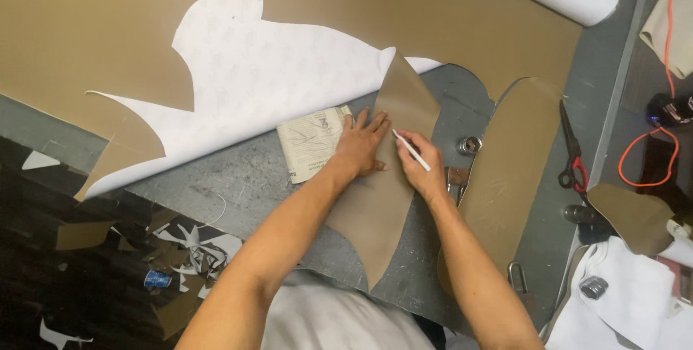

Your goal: The person uses shears to cut a large sheet of cardboard along a pattern, then places a white paper template on the cut piece and trims the cardboard to match the template shape. The person uses a white marker to mark the cardboard and secures the template with weights.

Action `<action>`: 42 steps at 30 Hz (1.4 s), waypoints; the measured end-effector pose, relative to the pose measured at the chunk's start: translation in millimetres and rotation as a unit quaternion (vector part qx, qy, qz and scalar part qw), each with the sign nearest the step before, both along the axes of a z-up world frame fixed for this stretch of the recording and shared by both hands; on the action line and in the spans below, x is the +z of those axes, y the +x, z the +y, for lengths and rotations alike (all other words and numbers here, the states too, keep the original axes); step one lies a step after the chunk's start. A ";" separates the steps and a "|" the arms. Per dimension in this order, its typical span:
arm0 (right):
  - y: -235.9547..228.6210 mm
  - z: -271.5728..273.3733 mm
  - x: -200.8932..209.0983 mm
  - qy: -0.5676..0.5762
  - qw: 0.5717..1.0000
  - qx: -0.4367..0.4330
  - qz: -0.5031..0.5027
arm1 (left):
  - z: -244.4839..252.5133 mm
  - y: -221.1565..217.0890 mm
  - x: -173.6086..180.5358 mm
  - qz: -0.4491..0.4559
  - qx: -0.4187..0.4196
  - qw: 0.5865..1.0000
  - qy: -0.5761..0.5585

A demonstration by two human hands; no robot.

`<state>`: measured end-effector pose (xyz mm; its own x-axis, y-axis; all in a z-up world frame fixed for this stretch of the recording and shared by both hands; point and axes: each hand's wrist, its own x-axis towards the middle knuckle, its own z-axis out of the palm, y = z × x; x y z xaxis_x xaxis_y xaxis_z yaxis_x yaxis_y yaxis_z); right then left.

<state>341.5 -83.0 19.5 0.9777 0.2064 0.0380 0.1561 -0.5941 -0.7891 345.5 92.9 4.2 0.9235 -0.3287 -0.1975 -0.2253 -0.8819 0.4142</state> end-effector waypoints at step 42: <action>-65.4 -0.3 12.3 -0.015 0.987 -0.116 0.111 | 16.6 -2.1 -3.8 0.043 -0.115 0.990 0.064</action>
